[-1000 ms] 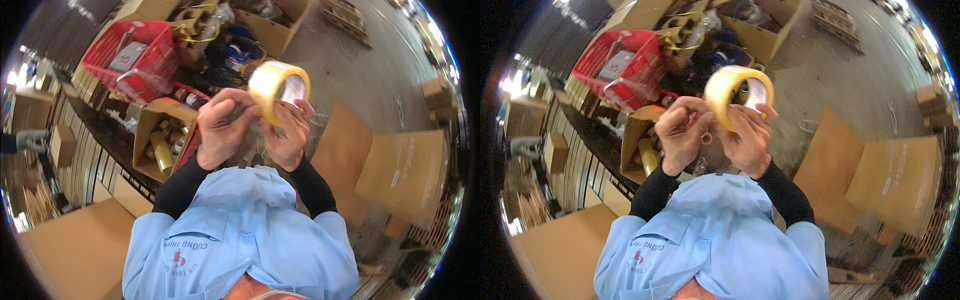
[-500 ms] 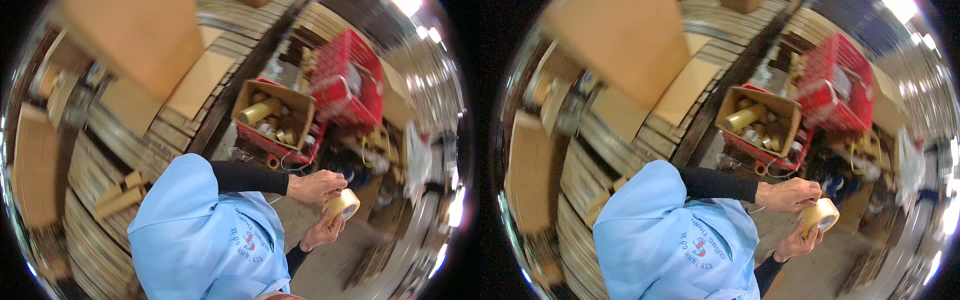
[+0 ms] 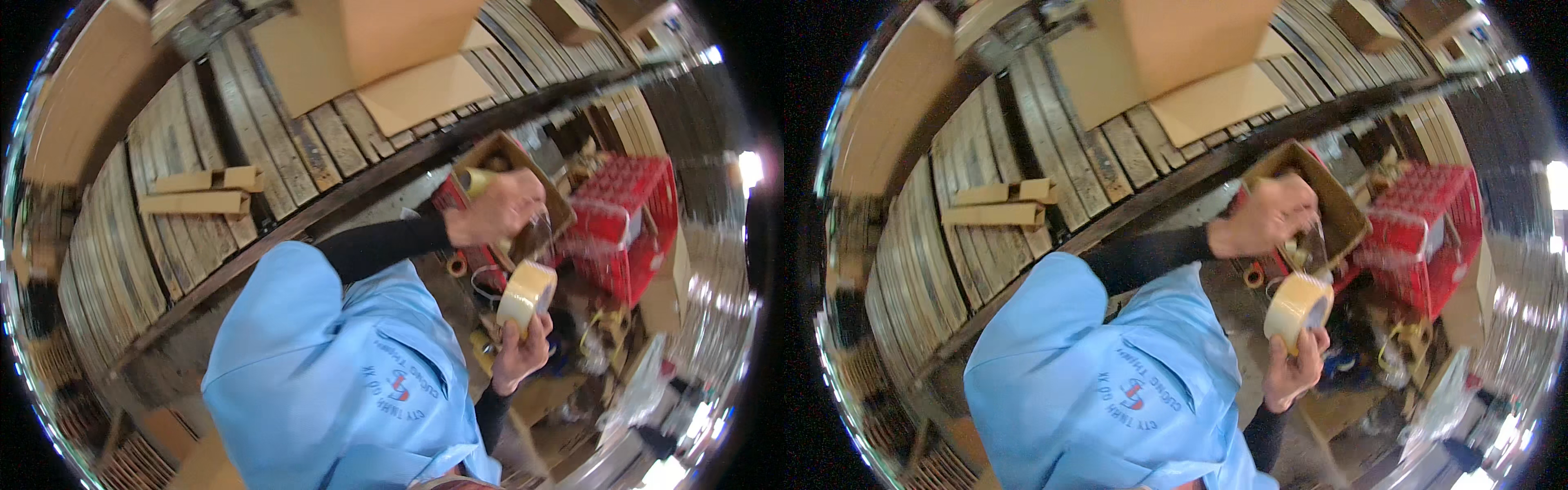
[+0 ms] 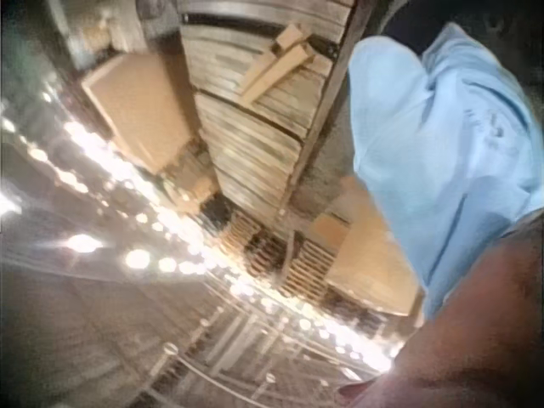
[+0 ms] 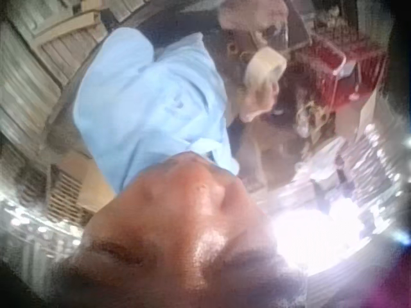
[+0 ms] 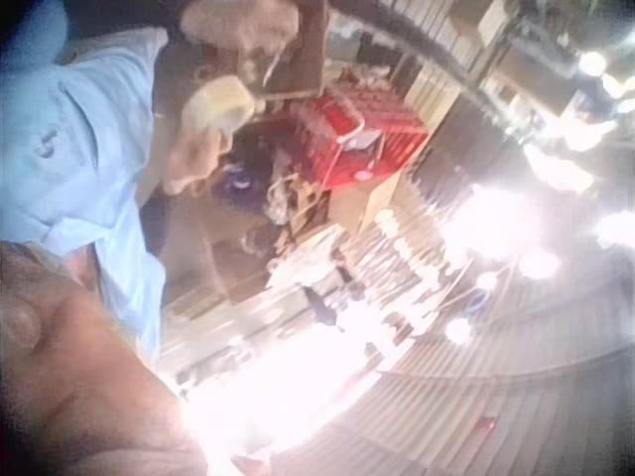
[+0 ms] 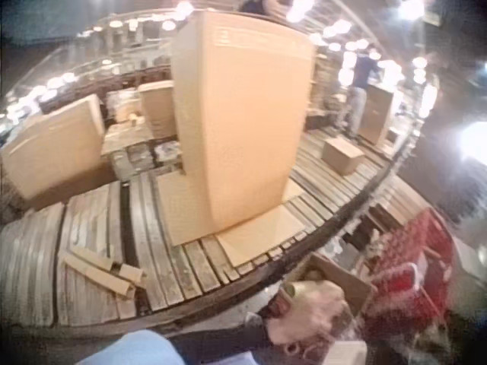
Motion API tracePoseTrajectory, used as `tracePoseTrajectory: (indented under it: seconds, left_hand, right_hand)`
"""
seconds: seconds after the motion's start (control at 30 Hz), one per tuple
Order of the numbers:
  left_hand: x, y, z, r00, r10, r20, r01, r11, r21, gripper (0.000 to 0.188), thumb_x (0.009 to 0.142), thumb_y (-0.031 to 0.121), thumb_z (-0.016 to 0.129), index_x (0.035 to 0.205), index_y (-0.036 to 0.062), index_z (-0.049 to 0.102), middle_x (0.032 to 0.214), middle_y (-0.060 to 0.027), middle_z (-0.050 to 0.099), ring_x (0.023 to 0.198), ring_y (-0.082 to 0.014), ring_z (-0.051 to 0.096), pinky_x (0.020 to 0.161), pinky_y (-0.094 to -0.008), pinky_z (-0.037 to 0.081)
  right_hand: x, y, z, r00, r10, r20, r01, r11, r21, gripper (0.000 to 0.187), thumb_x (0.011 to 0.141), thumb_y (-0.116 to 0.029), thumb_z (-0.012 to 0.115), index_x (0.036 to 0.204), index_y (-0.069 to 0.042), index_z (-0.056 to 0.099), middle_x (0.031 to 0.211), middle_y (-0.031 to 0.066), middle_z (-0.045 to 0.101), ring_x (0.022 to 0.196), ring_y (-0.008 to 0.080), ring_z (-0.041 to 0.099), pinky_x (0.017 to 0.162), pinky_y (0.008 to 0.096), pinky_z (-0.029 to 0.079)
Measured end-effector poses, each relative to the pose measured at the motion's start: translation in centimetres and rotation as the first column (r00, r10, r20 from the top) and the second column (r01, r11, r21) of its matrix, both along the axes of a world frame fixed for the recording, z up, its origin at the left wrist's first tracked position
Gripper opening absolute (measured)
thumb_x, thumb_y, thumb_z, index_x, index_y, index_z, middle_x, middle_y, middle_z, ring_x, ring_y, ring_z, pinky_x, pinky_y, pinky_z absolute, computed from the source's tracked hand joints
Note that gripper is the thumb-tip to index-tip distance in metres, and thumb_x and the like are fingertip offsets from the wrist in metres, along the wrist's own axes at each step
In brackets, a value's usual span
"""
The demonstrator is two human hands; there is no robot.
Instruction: The person repeatedly picks up rolls of clear packing tape from a red basket, rotates them to inspect the edges and labels, and places them back into the basket. The task involves handling multiple tape rolls one at a time without using any tools.
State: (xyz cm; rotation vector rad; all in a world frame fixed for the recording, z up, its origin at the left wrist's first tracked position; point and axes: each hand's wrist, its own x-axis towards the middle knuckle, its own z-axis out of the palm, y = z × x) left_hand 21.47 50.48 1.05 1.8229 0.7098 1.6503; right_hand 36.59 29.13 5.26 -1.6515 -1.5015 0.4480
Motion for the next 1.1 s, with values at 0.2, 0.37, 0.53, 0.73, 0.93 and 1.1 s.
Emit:
tracePoseTrajectory:
  seconds: [0.2,0.37,0.53,0.73,0.93,1.1]
  left_hand:
    - [-0.3,3.1,-0.8,0.989,0.147,0.015,-0.146,0.987,-0.074,0.010,0.086,0.004,0.074,0.087,0.0003,0.064,0.089,-0.0082,0.067,0.075,-0.0160,0.065,0.067,-0.0296,0.055]
    - [3.3,0.9,0.4,0.924,-0.172,0.341,0.252,0.946,-0.205,0.010,0.090,-0.003,0.070,0.092,-0.0043,0.059,0.090,-0.0108,0.065,0.075,-0.0157,0.068,0.070,-0.0258,0.057]
    - [5.6,-4.4,0.9,0.867,-0.457,0.199,0.448,0.889,0.094,0.020,0.087,-0.004,0.074,0.083,-0.0012,0.055,0.095,-0.0131,0.067,0.081,-0.0193,0.072,0.067,-0.0292,0.060]
    - [6.3,-4.3,0.4,0.602,-0.799,-0.017,0.792,0.593,0.145,0.028,0.086,-0.007,0.073,0.074,-0.0015,0.048,0.108,-0.0245,0.068,0.090,-0.0300,0.073,0.077,-0.0367,0.063]
    - [4.4,-5.5,-1.3,0.283,-0.948,0.145,0.951,0.258,-0.171,0.010,0.097,0.000,0.052,0.087,0.0003,0.055,0.146,-0.0293,0.048,0.136,-0.0412,0.050,0.110,-0.0471,0.044]
    - [4.4,-7.9,-6.8,0.395,-0.338,0.854,0.909,0.011,-0.417,0.032,0.101,0.015,0.059,0.131,0.0083,0.049,0.149,-0.0217,0.046,0.132,-0.0364,0.053,0.112,-0.0473,0.043]
  right_hand:
    - [0.1,0.5,2.9,0.871,0.229,-0.435,-0.182,0.972,0.146,0.057,0.080,-0.045,0.081,0.099,0.008,0.071,0.084,0.0082,0.071,0.085,0.0172,0.063,0.081,0.0296,0.046]
    - [0.7,-2.5,0.5,0.666,-0.039,-0.745,0.135,0.989,0.069,0.059,0.084,-0.044,0.078,0.107,0.009,0.065,0.099,0.0097,0.071,0.086,0.0141,0.065,0.080,0.0268,0.049]
    - [-0.9,-3.3,-0.5,0.202,-0.071,-0.977,0.406,0.914,0.017,0.047,0.097,-0.033,0.067,0.122,0.007,0.058,0.103,0.0113,0.068,0.096,0.0193,0.065,0.106,0.0428,0.045]
    - [-0.3,-4.3,-2.5,-0.226,0.184,-0.957,0.426,0.902,0.073,0.042,0.109,-0.036,0.040,0.115,0.001,0.059,0.083,0.0026,0.053,0.078,0.0170,0.047,0.109,0.0455,0.037]
    - [0.3,-4.5,-3.5,-0.560,0.247,-0.791,0.437,0.899,-0.029,0.041,0.109,-0.037,0.042,0.121,-0.001,0.058,0.081,-0.0003,0.054,0.075,0.0150,0.050,0.101,0.0426,0.045]
    - [-0.7,-2.5,-7.1,-0.651,0.266,-0.711,0.426,0.903,-0.052,0.039,0.107,-0.033,0.045,0.121,0.000,0.058,0.079,-0.0009,0.052,0.075,0.0157,0.050,0.096,0.0387,0.046]
